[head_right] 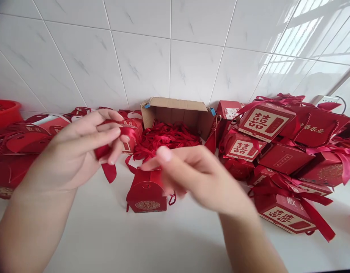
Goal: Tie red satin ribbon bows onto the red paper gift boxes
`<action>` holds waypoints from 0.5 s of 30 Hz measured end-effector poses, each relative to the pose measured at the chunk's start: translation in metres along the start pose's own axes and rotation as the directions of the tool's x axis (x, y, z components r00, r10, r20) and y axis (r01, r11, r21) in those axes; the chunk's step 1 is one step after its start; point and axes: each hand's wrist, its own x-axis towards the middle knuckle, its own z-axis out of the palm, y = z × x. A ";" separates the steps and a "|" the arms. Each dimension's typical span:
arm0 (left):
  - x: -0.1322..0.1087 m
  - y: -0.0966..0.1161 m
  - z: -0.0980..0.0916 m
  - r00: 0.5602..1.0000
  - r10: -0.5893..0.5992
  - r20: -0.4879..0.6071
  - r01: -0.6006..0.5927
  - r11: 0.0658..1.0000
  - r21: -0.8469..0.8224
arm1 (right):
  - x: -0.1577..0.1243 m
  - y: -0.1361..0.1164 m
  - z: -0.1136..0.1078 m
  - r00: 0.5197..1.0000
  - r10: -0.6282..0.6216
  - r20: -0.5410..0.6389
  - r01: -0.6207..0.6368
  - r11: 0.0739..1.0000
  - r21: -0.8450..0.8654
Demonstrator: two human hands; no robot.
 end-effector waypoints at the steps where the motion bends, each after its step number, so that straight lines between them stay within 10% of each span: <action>1: -0.003 -0.001 0.004 1.000 0.005 0.020 -0.006 0.999 0.046 | 0.006 0.004 0.013 0.999 0.030 0.041 -0.032 0.998 0.059; 7: -0.016 -0.001 0.023 1.000 0.025 -0.005 -0.023 0.953 0.304 | 0.028 0.025 0.049 0.990 0.054 -0.129 0.021 0.854 0.520; 15: -0.019 -0.006 0.031 0.989 0.142 0.036 -0.141 0.860 0.490 | 0.032 0.022 0.024 0.937 0.132 -0.323 0.149 0.686 0.712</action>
